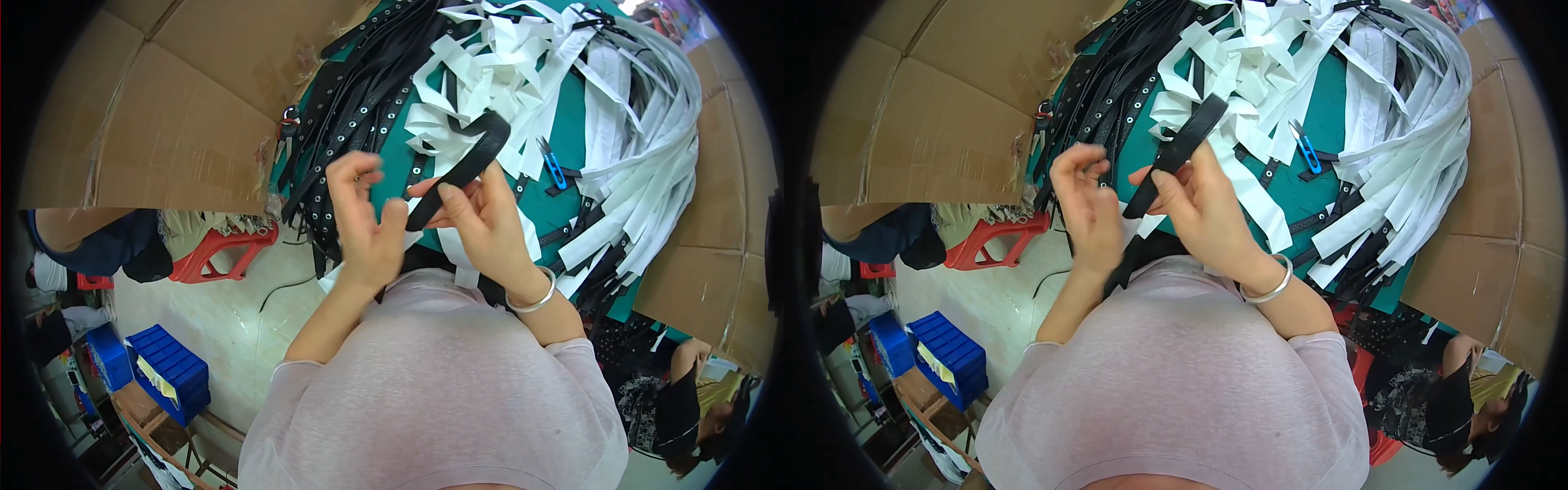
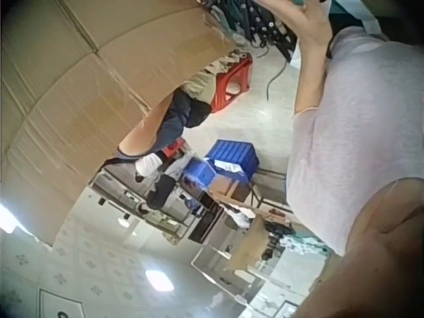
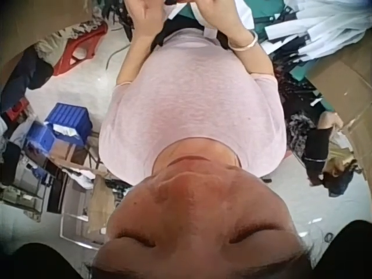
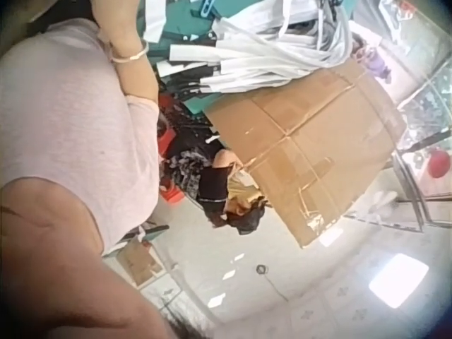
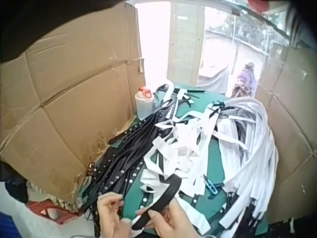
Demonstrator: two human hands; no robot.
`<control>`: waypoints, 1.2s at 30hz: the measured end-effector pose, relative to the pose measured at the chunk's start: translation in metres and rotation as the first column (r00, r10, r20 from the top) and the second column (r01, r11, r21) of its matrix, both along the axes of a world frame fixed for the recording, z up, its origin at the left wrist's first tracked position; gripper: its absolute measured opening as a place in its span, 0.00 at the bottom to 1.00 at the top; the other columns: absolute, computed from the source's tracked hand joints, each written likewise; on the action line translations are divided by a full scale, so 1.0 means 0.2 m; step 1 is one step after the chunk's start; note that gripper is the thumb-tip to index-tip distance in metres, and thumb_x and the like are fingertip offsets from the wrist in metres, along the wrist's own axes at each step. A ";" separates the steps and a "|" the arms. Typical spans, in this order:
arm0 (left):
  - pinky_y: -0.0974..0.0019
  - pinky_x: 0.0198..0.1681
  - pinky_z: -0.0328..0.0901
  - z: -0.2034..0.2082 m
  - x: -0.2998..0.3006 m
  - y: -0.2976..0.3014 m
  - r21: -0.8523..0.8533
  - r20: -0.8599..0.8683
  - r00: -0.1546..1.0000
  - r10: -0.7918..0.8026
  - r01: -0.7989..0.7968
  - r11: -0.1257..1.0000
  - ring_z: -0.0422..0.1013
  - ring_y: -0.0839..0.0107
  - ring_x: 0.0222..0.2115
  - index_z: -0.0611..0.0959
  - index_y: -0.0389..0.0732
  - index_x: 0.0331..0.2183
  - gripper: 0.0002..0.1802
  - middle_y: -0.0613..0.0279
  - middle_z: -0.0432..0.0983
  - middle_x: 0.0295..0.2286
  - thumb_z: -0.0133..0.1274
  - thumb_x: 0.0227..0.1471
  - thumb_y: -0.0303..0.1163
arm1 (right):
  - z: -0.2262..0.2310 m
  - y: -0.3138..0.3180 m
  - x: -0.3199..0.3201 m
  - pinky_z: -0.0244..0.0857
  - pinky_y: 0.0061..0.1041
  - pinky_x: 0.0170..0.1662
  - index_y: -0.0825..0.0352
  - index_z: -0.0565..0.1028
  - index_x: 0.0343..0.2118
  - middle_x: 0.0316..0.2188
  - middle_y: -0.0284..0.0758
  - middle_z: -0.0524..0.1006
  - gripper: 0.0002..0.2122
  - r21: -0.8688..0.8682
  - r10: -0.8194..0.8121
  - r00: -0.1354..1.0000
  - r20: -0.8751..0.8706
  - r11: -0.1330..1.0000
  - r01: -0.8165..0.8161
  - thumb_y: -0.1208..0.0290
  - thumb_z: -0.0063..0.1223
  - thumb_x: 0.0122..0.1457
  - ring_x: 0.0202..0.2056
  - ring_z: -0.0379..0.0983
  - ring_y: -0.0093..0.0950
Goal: Wrapping black leather belts with white protective strips in a factory environment.
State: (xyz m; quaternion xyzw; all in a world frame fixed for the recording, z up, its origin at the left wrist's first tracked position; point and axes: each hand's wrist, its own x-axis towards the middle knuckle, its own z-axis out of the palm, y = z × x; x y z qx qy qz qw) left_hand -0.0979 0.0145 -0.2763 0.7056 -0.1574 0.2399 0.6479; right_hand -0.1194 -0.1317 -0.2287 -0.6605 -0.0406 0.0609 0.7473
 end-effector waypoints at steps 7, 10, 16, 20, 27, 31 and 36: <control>0.59 0.40 0.67 -0.01 0.04 0.34 -0.668 -0.434 -0.297 -0.850 0.739 0.083 0.71 0.69 0.28 0.74 0.30 0.36 0.28 0.59 0.72 0.28 0.49 0.53 0.50 | 0.05 -0.08 0.10 0.71 0.25 0.39 0.72 0.68 0.40 0.34 0.42 0.76 0.09 0.079 0.005 0.994 0.107 0.997 -0.014 0.79 0.49 0.56 0.35 0.75 0.28; 0.59 0.38 0.68 0.03 0.03 0.34 -0.629 -0.463 -0.138 -0.875 0.747 0.216 0.67 0.74 0.25 0.73 0.32 0.36 0.27 0.63 0.68 0.24 0.48 0.53 0.51 | 0.09 -0.11 0.11 0.69 0.21 0.39 0.72 0.71 0.38 0.33 0.38 0.76 0.09 -0.026 0.010 0.987 0.161 1.000 -0.005 0.81 0.51 0.53 0.34 0.73 0.24; 0.66 0.34 0.70 0.09 -0.01 0.31 -0.642 -0.541 -0.070 -0.838 0.678 0.357 0.64 0.80 0.26 0.72 0.36 0.35 0.17 0.68 0.63 0.23 0.44 0.58 0.43 | 0.08 -0.05 0.10 0.64 0.23 0.43 0.69 0.74 0.38 0.33 0.32 0.75 0.09 0.045 0.193 0.978 -0.080 0.981 -0.190 0.73 0.53 0.53 0.37 0.70 0.21; 0.65 0.33 0.71 0.13 -0.10 0.43 -0.626 -0.654 -0.115 -0.748 0.637 0.449 0.63 0.80 0.24 0.72 0.37 0.33 0.15 0.69 0.62 0.22 0.46 0.57 0.41 | -0.08 -0.03 0.15 0.64 0.22 0.41 0.66 0.74 0.37 0.32 0.29 0.75 0.09 0.443 0.159 0.929 -0.335 0.897 0.006 0.67 0.52 0.56 0.35 0.70 0.20; 0.63 0.32 0.72 0.13 -0.21 0.54 -0.639 -0.707 -0.121 -0.697 0.534 0.555 0.62 0.80 0.21 0.70 0.40 0.29 0.17 0.69 0.61 0.20 0.51 0.53 0.45 | -0.14 0.21 0.09 0.61 0.21 0.39 0.66 0.75 0.39 0.35 0.27 0.76 0.11 0.199 0.199 0.883 -0.425 0.972 -0.123 0.66 0.54 0.56 0.35 0.68 0.15; 0.63 0.31 0.71 0.10 -0.24 0.56 -0.627 -0.727 -0.102 -0.679 0.500 0.597 0.61 0.80 0.21 0.70 0.41 0.29 0.16 0.70 0.60 0.19 0.51 0.53 0.44 | -0.22 0.22 0.11 0.61 0.21 0.39 0.65 0.75 0.39 0.35 0.27 0.76 0.11 0.436 0.188 0.874 -0.449 0.899 0.030 0.65 0.54 0.56 0.35 0.68 0.16; 0.63 0.31 0.71 0.08 -0.24 0.55 -0.655 -0.718 -0.119 -0.685 0.449 0.608 0.61 0.79 0.21 0.69 0.41 0.28 0.15 0.70 0.60 0.20 0.53 0.53 0.42 | -0.19 0.25 0.09 0.58 0.24 0.42 0.64 0.75 0.37 0.34 0.26 0.75 0.12 0.451 0.305 0.841 -0.446 0.889 -0.083 0.62 0.53 0.56 0.37 0.68 0.17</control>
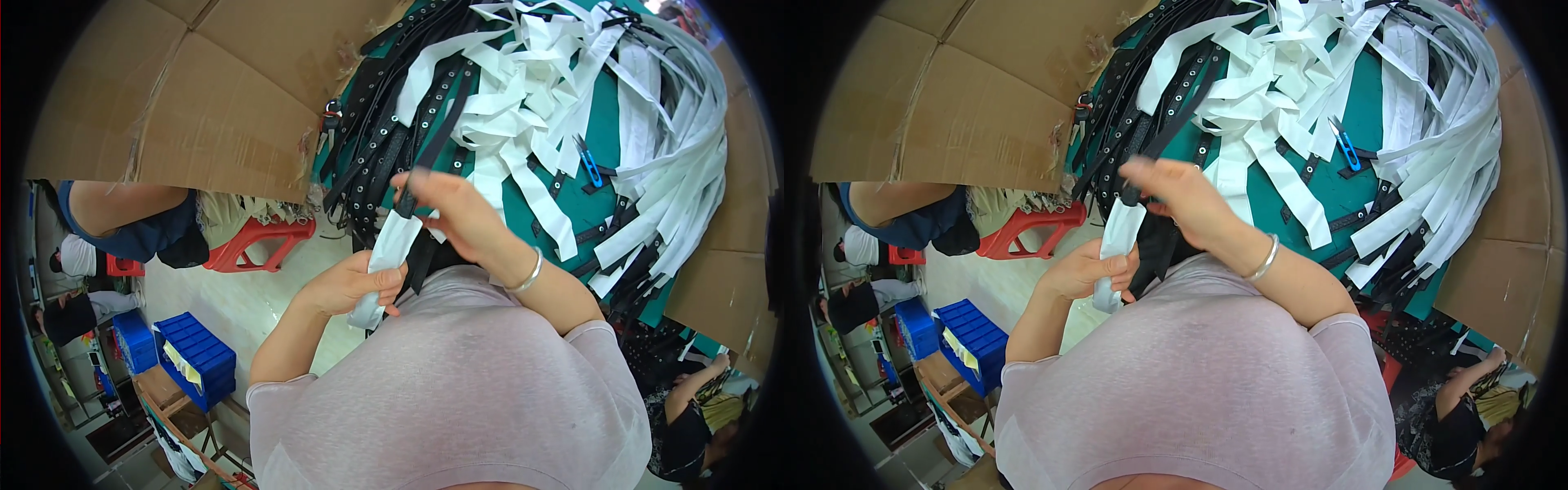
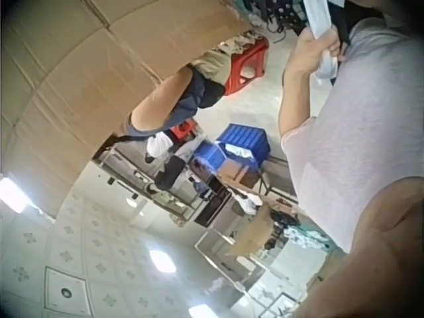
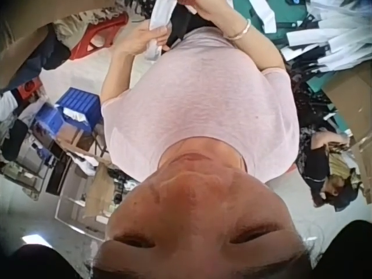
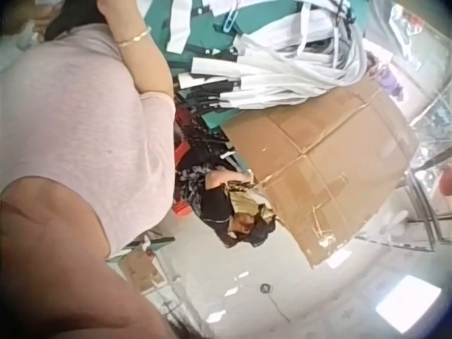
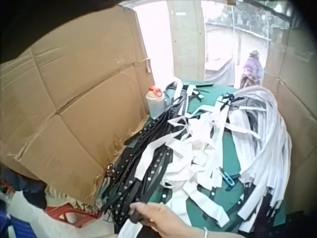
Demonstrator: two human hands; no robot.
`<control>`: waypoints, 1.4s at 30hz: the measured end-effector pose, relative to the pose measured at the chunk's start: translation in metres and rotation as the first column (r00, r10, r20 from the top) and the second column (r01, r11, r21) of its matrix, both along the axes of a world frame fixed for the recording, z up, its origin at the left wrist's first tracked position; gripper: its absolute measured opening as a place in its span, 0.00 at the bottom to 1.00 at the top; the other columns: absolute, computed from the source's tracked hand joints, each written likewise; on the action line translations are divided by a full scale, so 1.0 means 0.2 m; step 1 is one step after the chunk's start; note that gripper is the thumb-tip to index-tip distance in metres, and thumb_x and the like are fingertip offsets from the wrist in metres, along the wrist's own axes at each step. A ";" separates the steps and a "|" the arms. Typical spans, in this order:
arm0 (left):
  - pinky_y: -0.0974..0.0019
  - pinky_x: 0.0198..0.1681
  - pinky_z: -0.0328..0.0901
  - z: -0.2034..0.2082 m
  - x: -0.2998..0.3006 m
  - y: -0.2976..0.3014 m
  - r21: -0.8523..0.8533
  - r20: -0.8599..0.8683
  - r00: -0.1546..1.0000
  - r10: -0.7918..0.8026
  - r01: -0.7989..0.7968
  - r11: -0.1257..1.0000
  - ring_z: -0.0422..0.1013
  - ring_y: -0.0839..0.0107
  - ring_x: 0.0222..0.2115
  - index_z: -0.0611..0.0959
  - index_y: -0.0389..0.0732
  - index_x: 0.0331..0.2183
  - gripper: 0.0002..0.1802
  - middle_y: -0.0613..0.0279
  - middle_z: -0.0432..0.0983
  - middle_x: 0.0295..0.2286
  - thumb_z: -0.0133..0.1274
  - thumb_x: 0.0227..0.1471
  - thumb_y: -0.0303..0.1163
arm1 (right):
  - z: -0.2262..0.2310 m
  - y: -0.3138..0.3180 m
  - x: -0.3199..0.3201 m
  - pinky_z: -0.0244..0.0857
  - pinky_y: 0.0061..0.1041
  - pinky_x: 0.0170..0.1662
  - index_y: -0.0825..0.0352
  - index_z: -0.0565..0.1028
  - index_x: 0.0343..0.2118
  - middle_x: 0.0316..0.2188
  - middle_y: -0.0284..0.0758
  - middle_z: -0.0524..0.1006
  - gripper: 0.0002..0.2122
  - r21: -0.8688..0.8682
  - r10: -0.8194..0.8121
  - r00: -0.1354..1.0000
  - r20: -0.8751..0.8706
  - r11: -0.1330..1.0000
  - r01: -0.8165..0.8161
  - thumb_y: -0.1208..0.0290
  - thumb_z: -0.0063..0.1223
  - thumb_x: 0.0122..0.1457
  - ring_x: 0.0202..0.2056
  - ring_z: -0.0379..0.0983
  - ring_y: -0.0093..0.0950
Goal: Wrapping black leather belts with white protective strips in a factory environment.
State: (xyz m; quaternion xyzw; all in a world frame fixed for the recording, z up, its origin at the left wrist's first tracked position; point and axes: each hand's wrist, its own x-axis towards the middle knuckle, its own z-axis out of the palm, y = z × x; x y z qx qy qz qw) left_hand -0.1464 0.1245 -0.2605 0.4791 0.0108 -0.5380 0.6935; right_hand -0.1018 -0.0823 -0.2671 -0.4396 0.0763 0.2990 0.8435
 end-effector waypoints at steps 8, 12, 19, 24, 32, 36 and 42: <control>0.64 0.32 0.70 -0.02 0.03 0.00 -0.010 -0.020 1.000 0.000 0.000 1.000 0.62 0.80 0.21 0.71 0.41 0.29 0.15 0.70 0.61 0.19 0.53 0.52 0.42 | 0.01 0.06 -0.05 0.62 0.14 0.36 0.71 0.77 0.36 0.29 0.30 0.77 0.09 -0.050 -0.209 0.963 0.169 0.974 0.220 0.73 0.57 0.53 0.31 0.70 0.15; 0.65 0.35 0.69 0.00 0.01 0.03 -0.046 0.073 0.997 -0.018 0.021 0.999 0.63 0.81 0.23 0.72 0.38 0.32 0.19 0.69 0.63 0.20 0.50 0.54 0.47 | 0.08 -0.03 0.02 0.62 0.17 0.41 0.72 0.77 0.37 0.30 0.29 0.76 0.09 -0.091 -0.269 0.910 0.314 0.946 0.311 0.75 0.55 0.54 0.34 0.70 0.17; 0.67 0.40 0.66 0.00 0.11 -0.07 -0.166 0.226 0.974 0.011 0.028 0.986 0.62 0.78 0.24 0.72 0.35 0.35 0.34 0.68 0.64 0.22 0.37 0.53 0.61 | 0.17 -0.08 0.01 0.62 0.16 0.39 0.70 0.78 0.35 0.33 0.30 0.76 0.07 -0.378 0.144 0.875 0.463 0.925 0.047 0.75 0.56 0.53 0.33 0.70 0.16; 0.66 0.40 0.66 0.00 0.16 -0.13 -0.206 0.259 0.966 -0.025 0.081 0.975 0.62 0.78 0.26 0.72 0.34 0.36 0.35 0.67 0.64 0.22 0.37 0.53 0.61 | 0.19 -0.14 0.08 0.61 0.20 0.41 0.68 0.73 0.45 0.38 0.31 0.76 0.16 -0.015 -0.110 0.979 0.171 0.993 0.114 0.63 0.48 0.59 0.38 0.69 0.18; 0.65 0.40 0.66 0.00 0.22 -0.19 -0.220 0.181 0.983 0.016 0.025 0.975 0.61 0.78 0.26 0.71 0.36 0.37 0.30 0.68 0.63 0.23 0.41 0.54 0.57 | 0.15 -0.14 0.02 0.61 0.19 0.41 0.68 0.75 0.42 0.37 0.31 0.76 0.14 -0.296 0.101 0.882 0.461 0.954 0.046 0.64 0.46 0.60 0.38 0.69 0.19; 0.65 0.40 0.66 -0.02 0.23 -0.19 -0.181 0.201 0.977 -0.064 0.101 0.978 0.61 0.79 0.25 0.71 0.38 0.36 0.28 0.69 0.62 0.22 0.41 0.54 0.57 | 0.13 -0.20 0.16 0.61 0.24 0.43 0.67 0.70 0.48 0.38 0.33 0.76 0.19 -0.091 -0.216 0.956 0.197 0.967 0.237 0.59 0.47 0.59 0.41 0.69 0.21; 0.66 0.39 0.66 -0.02 0.25 -0.20 -0.170 0.201 0.979 -0.015 0.050 0.984 0.60 0.79 0.24 0.71 0.38 0.36 0.29 0.70 0.62 0.22 0.41 0.54 0.58 | 0.11 -0.18 0.06 0.58 0.24 0.46 0.68 0.72 0.46 0.38 0.33 0.76 0.16 -0.252 -0.111 0.869 0.482 0.932 0.259 0.64 0.47 0.59 0.41 0.69 0.21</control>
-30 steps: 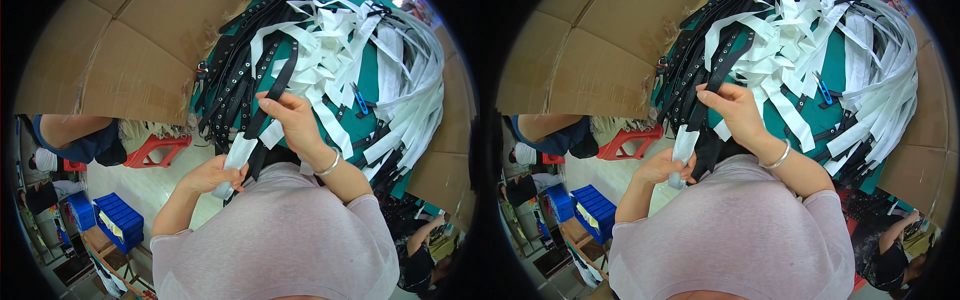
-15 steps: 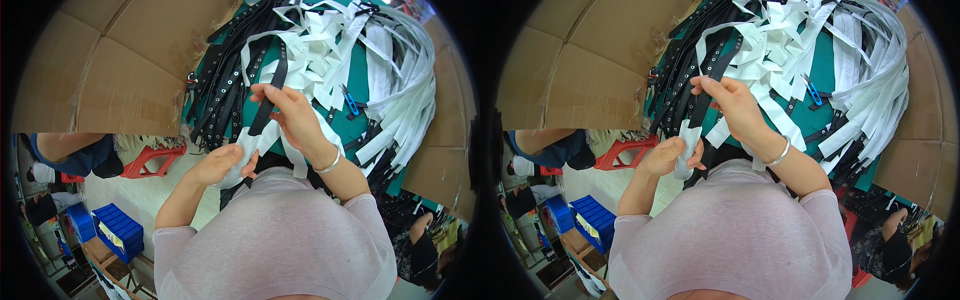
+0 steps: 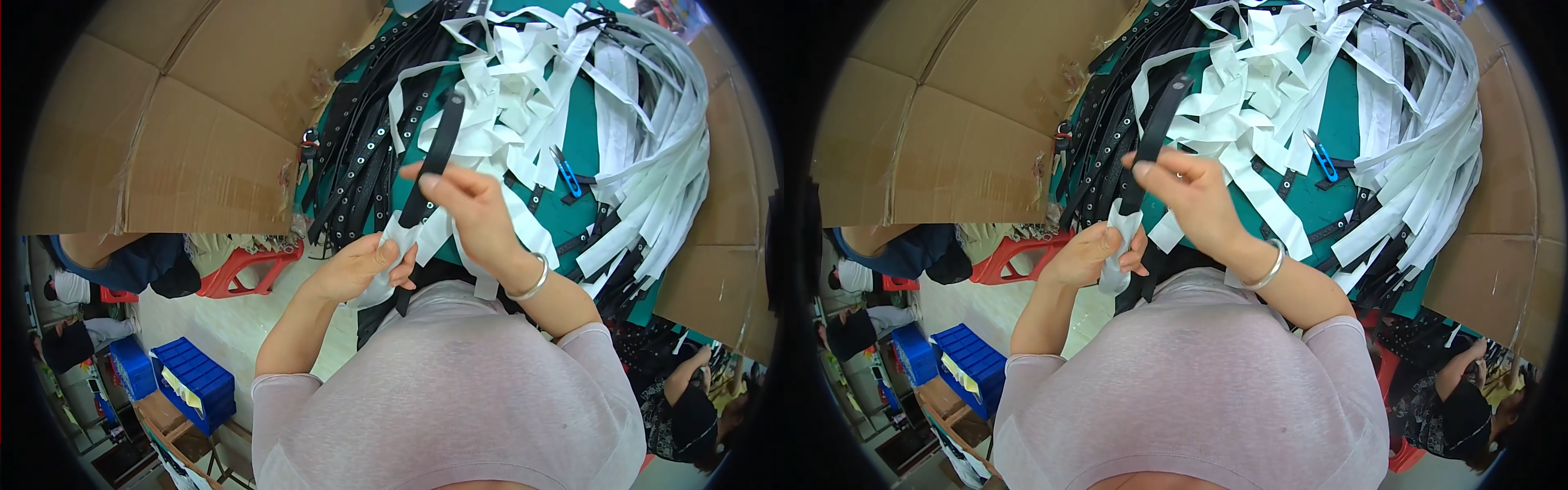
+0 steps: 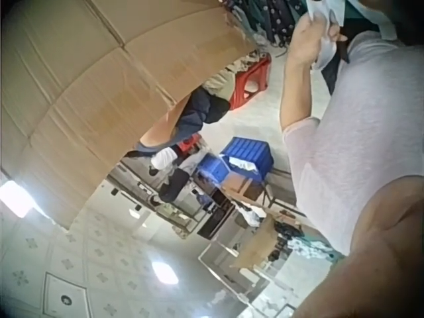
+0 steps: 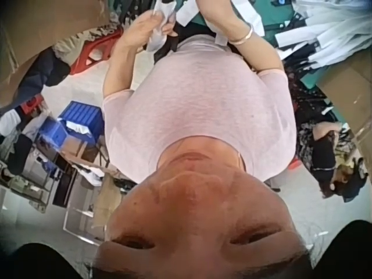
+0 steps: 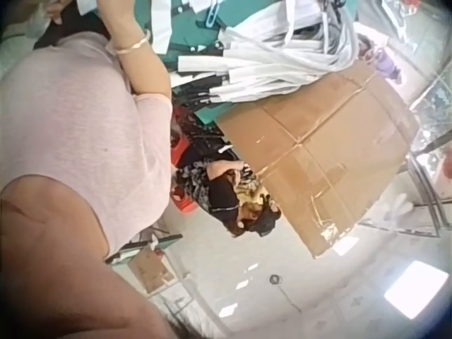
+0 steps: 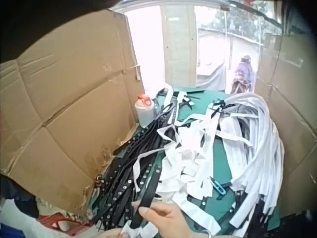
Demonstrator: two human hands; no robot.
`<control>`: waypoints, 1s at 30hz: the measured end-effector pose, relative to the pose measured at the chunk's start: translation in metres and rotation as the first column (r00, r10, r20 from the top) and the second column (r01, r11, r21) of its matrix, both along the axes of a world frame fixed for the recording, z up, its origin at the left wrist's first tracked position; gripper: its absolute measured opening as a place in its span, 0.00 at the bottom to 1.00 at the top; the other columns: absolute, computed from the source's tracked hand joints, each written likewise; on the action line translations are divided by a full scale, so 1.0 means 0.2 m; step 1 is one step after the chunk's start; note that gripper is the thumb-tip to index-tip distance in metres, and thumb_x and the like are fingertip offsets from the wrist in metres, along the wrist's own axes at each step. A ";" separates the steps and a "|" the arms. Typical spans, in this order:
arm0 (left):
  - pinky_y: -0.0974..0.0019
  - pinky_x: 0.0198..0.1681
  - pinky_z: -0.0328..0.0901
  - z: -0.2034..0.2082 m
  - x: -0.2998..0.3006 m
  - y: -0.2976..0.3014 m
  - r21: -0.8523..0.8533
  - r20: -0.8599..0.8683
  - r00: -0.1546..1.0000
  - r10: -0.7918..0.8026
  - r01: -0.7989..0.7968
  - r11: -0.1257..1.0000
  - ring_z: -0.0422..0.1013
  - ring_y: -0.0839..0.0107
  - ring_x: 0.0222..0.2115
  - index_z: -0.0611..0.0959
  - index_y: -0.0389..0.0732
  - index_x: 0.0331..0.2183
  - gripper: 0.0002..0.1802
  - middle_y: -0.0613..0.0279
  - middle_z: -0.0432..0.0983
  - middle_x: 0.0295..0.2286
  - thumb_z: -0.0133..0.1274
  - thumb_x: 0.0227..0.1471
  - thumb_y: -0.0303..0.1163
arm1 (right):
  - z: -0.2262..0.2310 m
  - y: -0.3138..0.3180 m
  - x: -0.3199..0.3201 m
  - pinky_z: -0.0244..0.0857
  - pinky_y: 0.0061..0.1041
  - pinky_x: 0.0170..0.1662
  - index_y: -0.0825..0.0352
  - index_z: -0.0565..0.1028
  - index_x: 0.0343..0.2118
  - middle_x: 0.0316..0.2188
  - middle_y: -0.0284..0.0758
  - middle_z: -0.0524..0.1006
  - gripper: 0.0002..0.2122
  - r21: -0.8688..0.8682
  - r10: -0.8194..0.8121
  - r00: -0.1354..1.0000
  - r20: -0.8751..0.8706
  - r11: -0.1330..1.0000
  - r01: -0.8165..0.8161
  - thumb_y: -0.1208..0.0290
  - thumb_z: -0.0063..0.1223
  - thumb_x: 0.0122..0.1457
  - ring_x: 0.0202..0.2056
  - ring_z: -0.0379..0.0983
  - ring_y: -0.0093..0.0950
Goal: Wrapping black leather belts with white protective strips in a factory environment.
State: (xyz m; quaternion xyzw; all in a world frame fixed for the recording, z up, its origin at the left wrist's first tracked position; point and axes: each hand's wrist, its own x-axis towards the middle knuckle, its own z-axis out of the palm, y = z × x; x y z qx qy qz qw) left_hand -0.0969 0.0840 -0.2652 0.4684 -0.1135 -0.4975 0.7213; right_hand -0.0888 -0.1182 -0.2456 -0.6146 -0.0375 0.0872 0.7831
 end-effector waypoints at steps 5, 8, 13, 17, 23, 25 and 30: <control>0.70 0.35 0.64 -0.03 0.02 -0.01 -0.018 0.052 0.998 -0.042 0.043 0.999 0.60 0.79 0.24 0.71 0.38 0.35 0.29 0.70 0.61 0.21 0.42 0.53 0.58 | 0.04 -0.04 0.09 0.61 0.26 0.47 0.71 0.70 0.47 0.38 0.37 0.77 0.18 0.367 -0.051 0.985 -0.167 0.924 0.110 0.63 0.47 0.58 0.42 0.71 0.24; 0.72 0.32 0.62 -0.04 0.00 -0.02 -0.021 0.019 1.000 -0.012 0.012 1.000 0.60 0.79 0.24 0.71 0.38 0.35 0.30 0.71 0.61 0.21 0.44 0.51 0.60 | 0.07 -0.10 0.20 0.64 0.28 0.46 0.71 0.71 0.44 0.36 0.39 0.78 0.15 0.319 -0.155 0.975 -0.161 0.926 0.200 0.65 0.48 0.58 0.38 0.73 0.24; 0.76 0.25 0.60 0.13 0.08 -0.10 0.116 0.312 0.949 0.044 -0.084 0.990 0.63 0.81 0.20 0.72 0.40 0.26 0.22 0.69 0.66 0.19 0.62 0.43 0.47 | 0.35 -0.14 0.21 0.70 0.18 0.35 0.73 0.71 0.42 0.32 0.42 0.78 0.12 0.088 -0.148 0.965 0.217 0.987 0.132 0.72 0.48 0.57 0.32 0.76 0.24; 0.77 0.22 0.59 0.27 0.17 -0.15 0.059 0.309 0.943 0.128 -0.153 0.986 0.64 0.83 0.19 0.75 0.40 0.26 0.15 0.70 0.69 0.20 0.64 0.42 0.36 | 0.56 -0.16 0.20 0.71 0.16 0.33 0.74 0.71 0.39 0.30 0.42 0.79 0.10 -0.144 0.012 0.915 0.404 0.988 0.050 0.78 0.52 0.54 0.31 0.77 0.23; 0.77 0.19 0.58 0.42 0.27 -0.22 0.085 0.431 0.901 0.058 -0.105 0.991 0.63 0.81 0.16 0.73 0.39 0.23 0.21 0.69 0.67 0.16 0.67 0.36 0.42 | 0.61 -0.14 0.19 0.69 0.17 0.36 0.73 0.74 0.31 0.28 0.35 0.78 0.05 -0.220 0.053 0.893 0.448 0.974 0.052 0.79 0.55 0.52 0.31 0.75 0.20; 0.77 0.19 0.58 0.45 0.28 -0.24 0.067 0.462 0.883 0.086 -0.131 0.989 0.63 0.81 0.16 0.73 0.39 0.24 0.20 0.69 0.67 0.16 0.66 0.38 0.40 | 0.66 -0.17 0.23 0.69 0.16 0.36 0.73 0.76 0.33 0.29 0.34 0.78 0.07 -0.165 -0.023 0.856 0.517 0.978 0.127 0.78 0.56 0.51 0.31 0.75 0.20; 0.78 0.21 0.59 0.55 0.35 -0.26 0.009 0.504 0.847 0.169 -0.201 0.980 0.65 0.83 0.18 0.77 0.39 0.25 0.13 0.71 0.70 0.18 0.63 0.44 0.37 | 0.72 -0.17 0.23 0.67 0.19 0.41 0.71 0.77 0.35 0.30 0.33 0.78 0.10 -0.393 0.233 0.844 0.483 0.919 -0.029 0.75 0.58 0.49 0.34 0.74 0.20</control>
